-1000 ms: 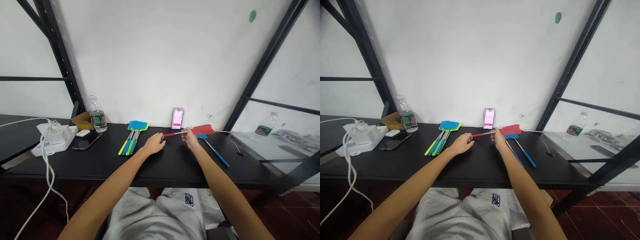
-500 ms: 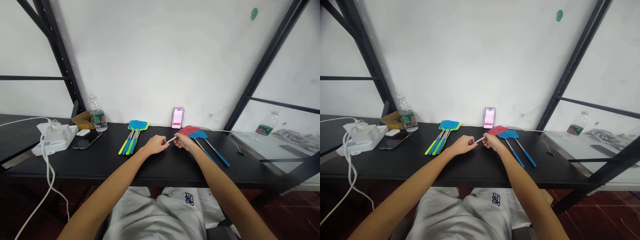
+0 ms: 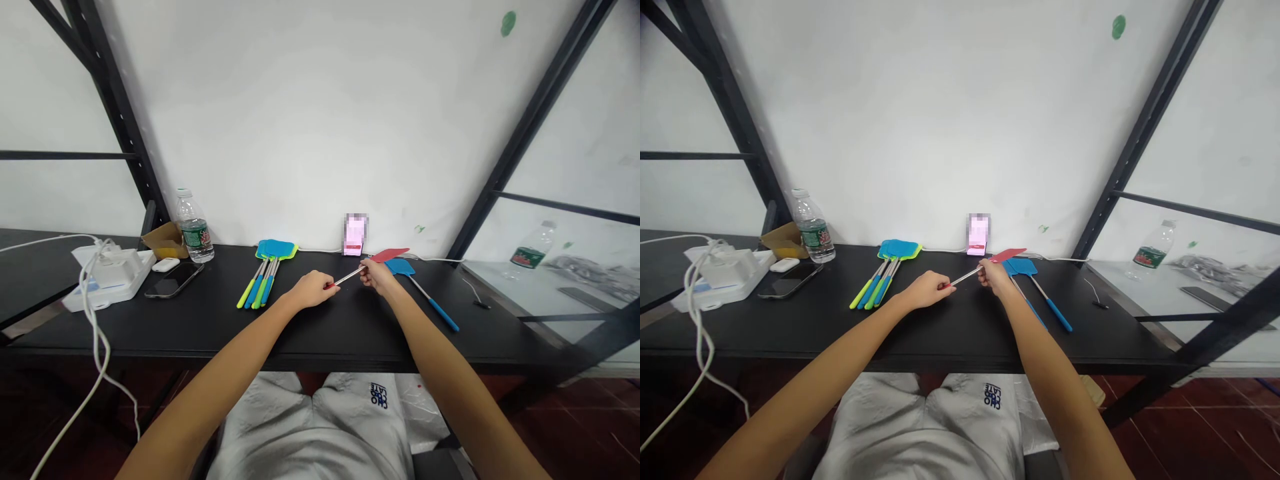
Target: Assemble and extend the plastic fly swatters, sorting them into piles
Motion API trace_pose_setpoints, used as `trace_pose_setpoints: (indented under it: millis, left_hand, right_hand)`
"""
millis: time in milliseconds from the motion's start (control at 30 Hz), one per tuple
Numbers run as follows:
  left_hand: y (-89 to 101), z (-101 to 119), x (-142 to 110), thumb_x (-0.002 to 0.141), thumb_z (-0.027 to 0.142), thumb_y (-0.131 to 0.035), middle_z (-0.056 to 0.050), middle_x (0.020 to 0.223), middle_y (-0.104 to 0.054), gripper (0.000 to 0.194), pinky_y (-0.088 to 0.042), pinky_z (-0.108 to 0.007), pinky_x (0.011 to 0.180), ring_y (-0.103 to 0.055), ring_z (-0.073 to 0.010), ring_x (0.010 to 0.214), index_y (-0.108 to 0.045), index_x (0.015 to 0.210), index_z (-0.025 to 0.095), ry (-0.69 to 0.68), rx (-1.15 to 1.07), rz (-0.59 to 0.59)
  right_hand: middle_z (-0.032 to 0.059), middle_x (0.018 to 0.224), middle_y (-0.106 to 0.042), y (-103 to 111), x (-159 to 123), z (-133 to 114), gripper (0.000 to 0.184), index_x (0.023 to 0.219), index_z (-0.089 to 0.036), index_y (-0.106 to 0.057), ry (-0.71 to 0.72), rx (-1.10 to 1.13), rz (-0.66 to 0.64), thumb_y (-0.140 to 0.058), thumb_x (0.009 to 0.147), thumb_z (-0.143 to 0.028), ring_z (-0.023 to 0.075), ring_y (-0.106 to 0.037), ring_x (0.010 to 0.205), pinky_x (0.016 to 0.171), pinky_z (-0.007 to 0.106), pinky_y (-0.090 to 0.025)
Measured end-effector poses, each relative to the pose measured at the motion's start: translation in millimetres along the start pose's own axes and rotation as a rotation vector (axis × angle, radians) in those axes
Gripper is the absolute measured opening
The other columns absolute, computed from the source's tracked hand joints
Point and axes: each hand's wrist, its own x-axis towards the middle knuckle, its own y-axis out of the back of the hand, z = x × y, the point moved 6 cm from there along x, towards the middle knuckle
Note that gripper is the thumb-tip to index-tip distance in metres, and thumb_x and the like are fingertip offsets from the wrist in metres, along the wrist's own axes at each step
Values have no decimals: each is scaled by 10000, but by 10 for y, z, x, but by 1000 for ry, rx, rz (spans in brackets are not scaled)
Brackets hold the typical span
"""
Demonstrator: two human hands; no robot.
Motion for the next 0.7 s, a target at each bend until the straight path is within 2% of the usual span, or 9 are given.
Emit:
trace_pose_setpoints:
  millis: [333,467,600,700]
  left_hand:
    - [20,-40,1,891,503,-460,-33,717,-652,386,-336,-254,569,-574,-158,650,-634,726,200,22,41,15]
    - [25,-134,7,888,487,-454,-55,753,-656,360,-362,-265,604,-602,-189,706,-622,737,206,108,121,31]
    - [40,-238,3,885,448,-458,-83,854,-669,294,-411,-291,664,-631,-229,798,-618,832,207,211,208,38]
    - [49,-293,0,880,413,-473,-103,949,-669,246,-435,-308,698,-636,-247,868,-596,910,202,257,263,41]
  right_hand:
    - [-30,483,-439,281,55,-121,171,691,-170,-482,33,119,140,-492,854,-221,78,-396,379,353,188,-268]
    - [-33,465,-421,390,59,-151,222,682,-173,-480,39,141,206,-451,890,-244,80,-382,365,353,193,-269]
    - [-17,486,-464,400,87,-122,253,670,-172,-478,21,114,185,-444,904,-262,66,-333,345,341,192,-244]
    - [-9,502,-482,360,105,-87,255,679,-167,-496,3,93,155,-450,904,-278,67,-351,352,342,189,-258]
